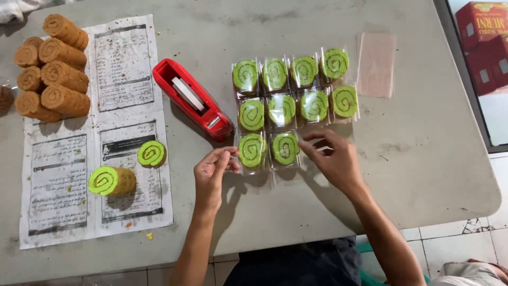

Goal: The person places individual slices of green roll cake into small plastic containers and secures the lids.

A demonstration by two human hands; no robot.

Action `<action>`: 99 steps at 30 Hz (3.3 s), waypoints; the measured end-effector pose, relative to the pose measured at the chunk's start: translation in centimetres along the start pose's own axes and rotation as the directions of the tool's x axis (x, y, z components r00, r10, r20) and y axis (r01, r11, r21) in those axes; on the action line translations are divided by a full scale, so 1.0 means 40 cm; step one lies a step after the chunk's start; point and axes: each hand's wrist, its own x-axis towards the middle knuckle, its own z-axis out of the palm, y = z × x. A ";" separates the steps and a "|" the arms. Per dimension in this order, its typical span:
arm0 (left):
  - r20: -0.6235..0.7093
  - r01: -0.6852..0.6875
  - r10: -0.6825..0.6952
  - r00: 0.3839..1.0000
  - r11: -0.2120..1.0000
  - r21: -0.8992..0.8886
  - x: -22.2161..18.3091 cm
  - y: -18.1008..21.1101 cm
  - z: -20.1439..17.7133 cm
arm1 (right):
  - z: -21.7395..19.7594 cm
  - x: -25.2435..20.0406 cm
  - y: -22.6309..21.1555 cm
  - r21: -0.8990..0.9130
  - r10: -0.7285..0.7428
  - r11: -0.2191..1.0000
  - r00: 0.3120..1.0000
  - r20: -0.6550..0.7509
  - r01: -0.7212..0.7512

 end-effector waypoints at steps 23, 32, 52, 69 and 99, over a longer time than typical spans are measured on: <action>-0.118 0.055 -0.057 0.991 0.998 -0.024 0.008 -0.092 -0.059 | -0.404 0.488 0.308 -0.578 0.159 0.736 0.920 -0.358 -0.352; -0.196 0.139 -0.129 0.972 0.989 0.042 -0.002 -0.069 -0.054 | -0.399 0.539 0.314 -0.221 0.325 0.876 0.864 -0.384 -0.428; -0.147 0.119 -0.116 0.982 0.993 0.012 0.006 -0.035 -0.027 | -0.451 0.469 0.322 -0.348 0.005 0.921 0.900 -0.436 -0.174; -0.057 0.039 -0.038 0.998 0.999 0.006 0.008 0.007 0.005 | -0.328 0.242 -0.080 -0.019 -0.069 0.998 0.977 -0.203 0.067; 0.087 -0.100 0.103 0.991 0.994 -0.045 0.041 0.096 0.082 | 0.099 0.091 -0.206 0.192 -0.054 0.981 0.967 0.248 0.005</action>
